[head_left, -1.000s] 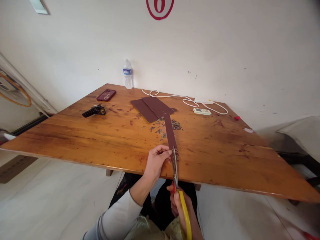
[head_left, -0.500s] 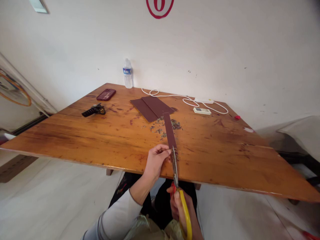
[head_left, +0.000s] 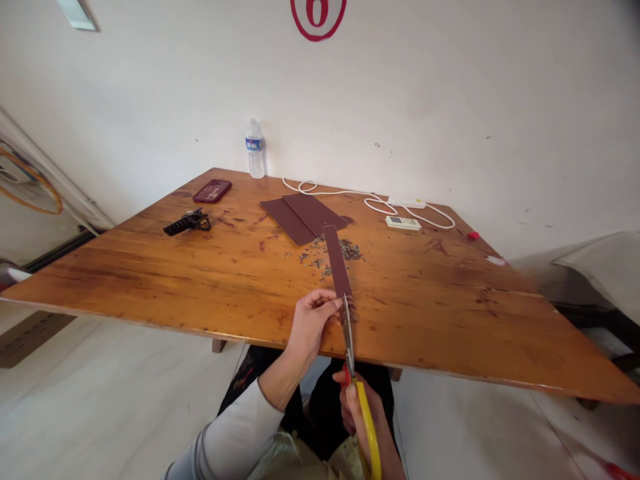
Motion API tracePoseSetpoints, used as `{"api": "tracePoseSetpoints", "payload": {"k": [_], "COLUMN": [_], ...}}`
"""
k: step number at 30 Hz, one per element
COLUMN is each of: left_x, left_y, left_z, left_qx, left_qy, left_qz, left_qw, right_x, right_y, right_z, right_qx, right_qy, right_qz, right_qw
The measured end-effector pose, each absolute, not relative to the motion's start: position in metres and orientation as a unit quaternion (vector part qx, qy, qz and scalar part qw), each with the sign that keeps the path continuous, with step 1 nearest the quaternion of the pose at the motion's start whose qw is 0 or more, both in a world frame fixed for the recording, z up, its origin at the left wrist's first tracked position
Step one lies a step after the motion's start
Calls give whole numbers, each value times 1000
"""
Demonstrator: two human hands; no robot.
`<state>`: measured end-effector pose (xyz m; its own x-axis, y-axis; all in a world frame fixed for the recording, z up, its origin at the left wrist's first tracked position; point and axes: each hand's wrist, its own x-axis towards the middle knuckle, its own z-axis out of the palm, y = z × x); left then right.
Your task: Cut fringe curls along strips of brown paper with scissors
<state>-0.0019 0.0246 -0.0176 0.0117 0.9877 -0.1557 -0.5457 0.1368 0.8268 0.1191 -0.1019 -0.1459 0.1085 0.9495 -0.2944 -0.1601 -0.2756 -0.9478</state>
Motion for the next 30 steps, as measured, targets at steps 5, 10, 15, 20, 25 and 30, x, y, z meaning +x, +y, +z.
{"api": "tracePoseSetpoints", "payload": {"k": [5, 10, 15, 20, 25, 30], "left_x": [-2, -1, 0, 0, 0, 1], "left_y": [24, 25, 25, 25, 25, 24], "left_z": [-17, -19, -20, -19, -17, -15], "left_qx": [291, 287, 283, 271, 267, 256], "left_qy": [382, 381, 378, 378, 377, 380], "left_qz": [591, 595, 596, 600, 602, 604], "left_qw": [648, 647, 649, 651, 651, 653], "right_x": [119, 118, 114, 112, 117, 124], "right_y": [-102, -102, -103, -106, -108, -104], "right_z": [-147, -143, -130, -115, -120, -141], "right_qx": [-569, -576, -559, -532, -526, -554], "right_qy": [-351, -341, -281, -278, -300, -345], "right_qz": [541, 546, 599, 618, 616, 576], "right_qw": [510, 503, 500, 508, 504, 492]}}
